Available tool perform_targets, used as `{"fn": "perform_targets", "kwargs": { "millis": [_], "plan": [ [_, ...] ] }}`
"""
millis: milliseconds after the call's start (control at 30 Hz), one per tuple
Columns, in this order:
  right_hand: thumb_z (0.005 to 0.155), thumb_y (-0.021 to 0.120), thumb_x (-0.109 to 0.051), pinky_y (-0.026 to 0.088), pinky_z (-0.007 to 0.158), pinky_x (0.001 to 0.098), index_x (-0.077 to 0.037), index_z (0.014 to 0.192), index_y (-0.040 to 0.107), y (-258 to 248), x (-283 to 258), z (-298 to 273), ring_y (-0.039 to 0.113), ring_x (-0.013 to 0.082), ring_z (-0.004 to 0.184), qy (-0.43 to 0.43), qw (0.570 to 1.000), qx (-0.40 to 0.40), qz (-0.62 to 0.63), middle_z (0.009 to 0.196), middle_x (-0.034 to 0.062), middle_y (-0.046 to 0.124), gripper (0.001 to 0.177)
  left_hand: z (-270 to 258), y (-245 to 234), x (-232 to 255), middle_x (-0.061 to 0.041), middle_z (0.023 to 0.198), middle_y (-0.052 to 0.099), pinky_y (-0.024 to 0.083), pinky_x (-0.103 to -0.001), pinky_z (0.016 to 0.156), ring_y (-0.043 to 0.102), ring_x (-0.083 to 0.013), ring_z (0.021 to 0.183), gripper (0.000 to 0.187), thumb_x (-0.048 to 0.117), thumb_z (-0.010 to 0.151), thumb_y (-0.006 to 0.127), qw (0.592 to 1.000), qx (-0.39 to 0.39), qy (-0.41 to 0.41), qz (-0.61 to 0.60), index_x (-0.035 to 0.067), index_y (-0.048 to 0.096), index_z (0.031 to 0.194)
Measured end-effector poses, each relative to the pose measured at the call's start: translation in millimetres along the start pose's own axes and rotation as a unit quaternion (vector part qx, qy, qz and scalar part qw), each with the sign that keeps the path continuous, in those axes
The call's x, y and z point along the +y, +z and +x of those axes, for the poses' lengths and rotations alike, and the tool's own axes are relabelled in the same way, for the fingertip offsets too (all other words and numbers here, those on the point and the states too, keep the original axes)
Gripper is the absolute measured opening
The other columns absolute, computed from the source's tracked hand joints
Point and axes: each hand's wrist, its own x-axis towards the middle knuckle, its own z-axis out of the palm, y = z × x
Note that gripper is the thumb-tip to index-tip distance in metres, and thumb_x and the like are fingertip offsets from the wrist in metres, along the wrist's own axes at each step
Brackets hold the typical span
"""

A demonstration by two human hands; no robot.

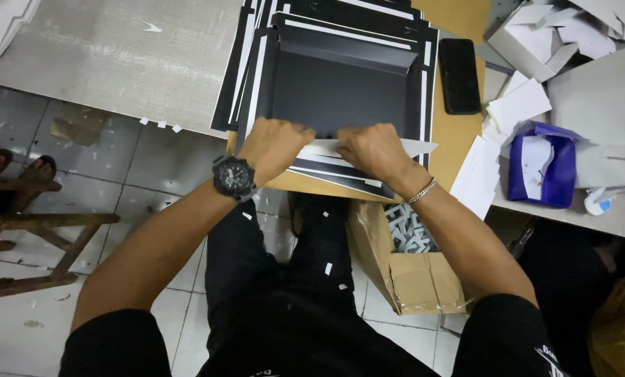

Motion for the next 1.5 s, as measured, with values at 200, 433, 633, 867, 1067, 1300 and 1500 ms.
{"fn": "perform_targets", "kwargs": {
  "millis": [200,433,633,867,1067,1300,1500],
  "plan": [
    [0.09,0.084,-0.034,0.061,0.094,0.0531,-0.011,0.115,0.086,-48,43,1,0.08,0.0431,0.103,0.035,0.985,-0.137,0.095,0.104,0.018,0.085,0.034,28,-6,-12,-0.012,0.107,0.084,0.061,-0.05,0.087,0.08,-0.0392,0.103,0.022,0.025,0.097,0.078,0.993,-0.085,-0.076,-0.042,0.024,0.081,0.118],
    [0.093,0.083,-0.032,0.062,0.096,0.0528,-0.013,0.118,0.085,-27,63,-3,0.081,0.0413,0.102,0.032,0.982,-0.146,0.117,0.107,0.0162,0.085,0.032,29,-10,-7,-0.012,0.105,0.084,0.061,-0.05,0.086,0.08,-0.0395,0.102,0.022,0.023,0.096,0.077,0.991,-0.096,-0.091,-0.035,0.027,0.083,0.117],
    [0.093,0.083,-0.029,0.063,0.094,0.0517,-0.011,0.115,0.085,-16,61,-12,0.081,0.04,0.099,-0.008,0.992,-0.113,0.057,0.104,0.0158,0.085,0.029,12,-9,10,-0.011,0.1,0.083,0.06,-0.053,0.084,0.08,-0.039,0.096,0.018,0.015,0.097,0.071,0.995,-0.058,-0.076,-0.036,0.02,0.082,0.111],
    [0.103,0.073,-0.03,0.062,0.076,0.0348,-0.027,0.101,0.078,30,72,-36,0.079,0.0215,0.085,-0.049,0.998,0.022,-0.041,0.087,-0.0037,0.077,0.006,6,43,-1,0.0,0.099,0.079,0.063,-0.046,0.073,0.079,-0.0272,0.095,0.022,0.017,0.103,0.071,0.996,0.085,-0.019,0.026,0.027,0.076,0.122],
    [0.094,0.081,-0.027,0.061,0.097,0.054,-0.016,0.12,0.084,-29,80,-23,0.079,0.0436,0.104,0.006,0.991,-0.108,0.08,0.106,0.0147,0.085,0.028,20,1,-7,-0.006,0.109,0.083,0.061,-0.053,0.085,0.079,-0.0384,0.1,0.025,0.021,0.096,0.075,0.996,-0.047,-0.071,-0.02,0.027,0.079,0.12],
    [0.097,0.077,-0.025,0.059,0.097,0.0514,-0.014,0.113,0.082,-3,105,-20,0.078,0.0405,0.106,-0.018,0.991,-0.096,0.091,0.107,0.0103,0.084,0.019,25,-3,-10,-0.007,0.104,0.082,0.061,-0.052,0.078,0.08,-0.0366,0.093,0.023,0.019,0.093,0.076,0.998,-0.053,-0.041,-0.023,0.022,0.08,0.116],
    [0.101,0.076,-0.026,0.061,0.092,0.0441,-0.022,0.11,0.077,9,98,-39,0.078,0.0317,0.1,-0.046,0.998,-0.033,0.025,0.096,0.0031,0.08,0.01,7,26,-5,-0.001,0.102,0.078,0.061,-0.047,0.071,0.079,-0.0313,0.093,0.027,0.015,0.098,0.069,1.0,0.021,0.002,-0.007,0.023,0.075,0.123]
  ]
}}
